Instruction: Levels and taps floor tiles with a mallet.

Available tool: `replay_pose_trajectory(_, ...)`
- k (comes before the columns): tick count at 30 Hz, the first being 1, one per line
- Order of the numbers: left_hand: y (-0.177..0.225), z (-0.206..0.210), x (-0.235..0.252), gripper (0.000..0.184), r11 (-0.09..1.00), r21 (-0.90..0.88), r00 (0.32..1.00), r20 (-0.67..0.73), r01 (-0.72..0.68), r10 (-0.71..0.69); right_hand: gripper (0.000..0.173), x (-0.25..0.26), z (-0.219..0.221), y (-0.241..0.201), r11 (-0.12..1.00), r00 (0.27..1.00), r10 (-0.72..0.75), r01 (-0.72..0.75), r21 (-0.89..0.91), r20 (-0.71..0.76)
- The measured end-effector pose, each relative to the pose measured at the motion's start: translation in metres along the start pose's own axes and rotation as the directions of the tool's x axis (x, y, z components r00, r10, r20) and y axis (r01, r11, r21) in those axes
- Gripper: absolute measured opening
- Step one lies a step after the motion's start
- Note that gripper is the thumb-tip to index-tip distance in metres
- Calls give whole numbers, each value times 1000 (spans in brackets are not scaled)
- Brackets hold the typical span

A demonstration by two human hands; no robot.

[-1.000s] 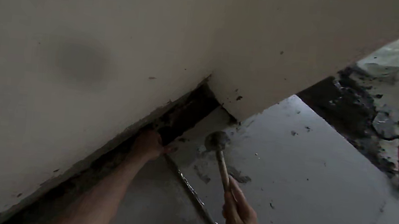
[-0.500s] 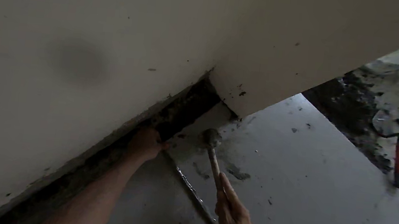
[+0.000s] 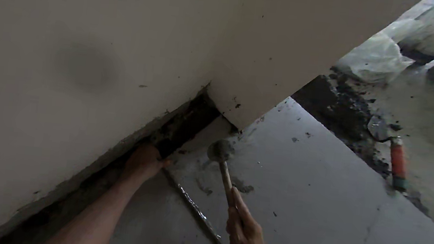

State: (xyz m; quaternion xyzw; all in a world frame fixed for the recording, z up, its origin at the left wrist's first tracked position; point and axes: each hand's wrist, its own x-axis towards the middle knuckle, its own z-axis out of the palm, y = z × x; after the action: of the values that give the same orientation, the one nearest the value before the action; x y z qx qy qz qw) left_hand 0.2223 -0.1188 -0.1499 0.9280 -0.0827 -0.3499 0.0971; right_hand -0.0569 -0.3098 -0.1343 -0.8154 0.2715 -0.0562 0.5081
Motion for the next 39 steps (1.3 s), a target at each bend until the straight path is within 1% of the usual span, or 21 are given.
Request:
replay_pose_trajectory(1,-1,3,-2,48,1000,-2,1000,7,15,-15,51,1,1,4,1000,1000,-10,10,2,2)
replay_pose_trajectory(3,0,3,-4,50,1000,12,1000,9,28,-28,50,12,1,8,998,998,59,-59,-6,19)
replay_pose_trajectory(5,2,0,-3,48,999,48,1000,14,7,-7,49,25,1,5,999,998,46,-46,-11,-36)
replay_pose_trajectory(7,2,0,-3,50,999,43,999,31,15,-16,49,40,1,3,998,997,43,-46,-36,-72)
replay_pose_trajectory(9,3,-1,-4,50,998,43,999,37,37,-38,48,57,-3,0,992,992,118,-120,-43,-48)
replay_pose_trajectory(12,5,-5,1,50,997,79,999,41,8,-12,47,77,-6,-11,996,992,77,-81,-40,-99)
replay_pose_trajectory(13,4,-4,0,51,997,78,999,43,6,-10,47,81,-7,-12,994,992,92,-97,-58,-80)
replay_pose_trajectory(15,-1,0,-3,50,998,56,1000,22,9,-10,47,85,-9,-16,980,986,169,-168,-107,-3)
replay_pose_trajectory(17,-2,-2,-1,46,1000,25,1000,10,2,-2,46,84,-6,-16,986,992,120,-124,-112,-41)
replay_pose_trajectory(18,-2,-1,-1,46,1000,13,1000,14,4,-4,47,80,-3,-11,989,994,88,-95,-110,-65)
replay_pose_trajectory(20,-3,0,-4,46,1000,-13,1000,17,17,-17,47,67,-2,-1,989,994,104,-108,-98,-46)
replay_pose_trajectory(22,-1,-2,-3,48,1000,-2,1000,16,17,-17,46,49,-3,3,995,996,55,-61,-80,-74)
replay_pose_trajectory(23,-1,-2,-2,49,1000,5,1000,18,13,-13,47,35,-4,8,996,997,21,-27,-81,-75)
replay_pose_trajectory(26,-5,4,-3,50,1000,14,1000,8,2,-3,47,-11,-14,23,992,1000,-5,1,-123,-30)
replay_pose_trajectory(28,-4,1,-2,51,1000,14,1000,-8,-16,16,48,-40,-19,25,993,998,-33,27,-112,-47)
replay_pose_trajectory(31,-5,3,-5,51,999,17,999,-10,-37,37,48,-79,-32,38,993,1000,28,-29,-112,-10)
replay_pose_trajectory(34,-4,1,-4,53,996,64,998,-27,-62,64,48,-105,-52,33,997,996,69,-70,-25,-58)
replay_pose_trajectory(37,3,6,-17,48,989,113,984,-138,-95,111,49,-135,-88,33,995,989,85,-90,-38,-124)
replay_pose_trajectory(39,24,10,-36,44,975,152,956,-224,-160,192,50,-152,-113,36,989,975,118,-133,-69,-190)
